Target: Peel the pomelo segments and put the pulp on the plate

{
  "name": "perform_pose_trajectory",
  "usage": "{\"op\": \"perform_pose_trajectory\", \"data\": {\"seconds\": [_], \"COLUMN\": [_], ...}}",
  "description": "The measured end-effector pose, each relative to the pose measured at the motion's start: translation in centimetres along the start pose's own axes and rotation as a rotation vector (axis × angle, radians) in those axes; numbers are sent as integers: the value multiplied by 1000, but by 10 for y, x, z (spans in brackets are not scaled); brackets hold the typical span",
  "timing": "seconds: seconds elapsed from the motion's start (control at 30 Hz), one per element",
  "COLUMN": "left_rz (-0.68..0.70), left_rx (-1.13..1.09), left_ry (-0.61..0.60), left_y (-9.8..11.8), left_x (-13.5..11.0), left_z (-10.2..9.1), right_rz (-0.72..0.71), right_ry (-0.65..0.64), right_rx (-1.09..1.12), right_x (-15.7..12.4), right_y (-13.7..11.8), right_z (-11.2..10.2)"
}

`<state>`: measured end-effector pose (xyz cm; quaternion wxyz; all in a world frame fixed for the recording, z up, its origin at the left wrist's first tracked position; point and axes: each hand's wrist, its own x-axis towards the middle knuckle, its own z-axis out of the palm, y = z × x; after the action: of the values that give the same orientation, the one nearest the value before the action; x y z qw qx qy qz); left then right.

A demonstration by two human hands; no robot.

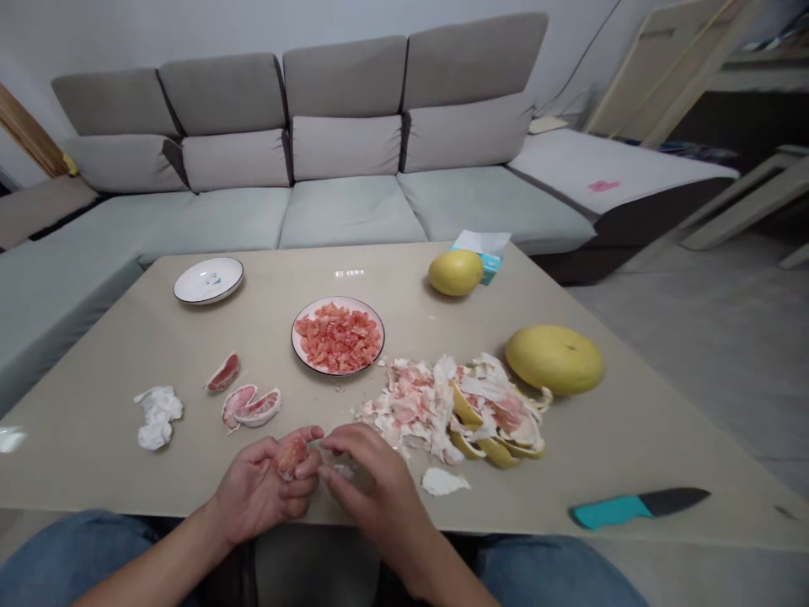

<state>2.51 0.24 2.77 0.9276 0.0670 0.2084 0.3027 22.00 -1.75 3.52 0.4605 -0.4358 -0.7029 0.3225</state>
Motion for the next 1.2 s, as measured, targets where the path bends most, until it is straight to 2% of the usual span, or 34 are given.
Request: {"op": "perform_pose_trajectory", "data": {"seconds": [0.1, 0.2, 0.5, 0.83, 0.93, 1.07, 1.13, 1.2], "left_rz": [-11, -13, -57, -45, -6, 78, 140, 203], "left_rx": [37, 80, 127, 137, 147, 208, 259, 319], "left_ry": [34, 57, 63, 28, 29, 26, 35, 53], "left_y": [-4, -7, -10, -8, -5, 0, 2, 4], "left_x": [2, 2, 2, 4, 3, 2, 1, -1], "left_z": [-4, -5, -7, -5, -3, 2, 6, 8], "right_rz": [-16, -15, -9, 30, 94, 265, 276, 217], "right_ry": [13, 31, -15, 3, -11, 29, 85, 132], "right_rx": [-10, -57, -161, -112, -54, 38, -1, -115], "right_x": [-4, -7, -11, -9, -6, 7, 22, 42], "right_y": [-8, -7, 2, -3, -3, 3, 8, 15], "right_z": [16, 21, 21, 19, 14, -5, -18, -29]}}
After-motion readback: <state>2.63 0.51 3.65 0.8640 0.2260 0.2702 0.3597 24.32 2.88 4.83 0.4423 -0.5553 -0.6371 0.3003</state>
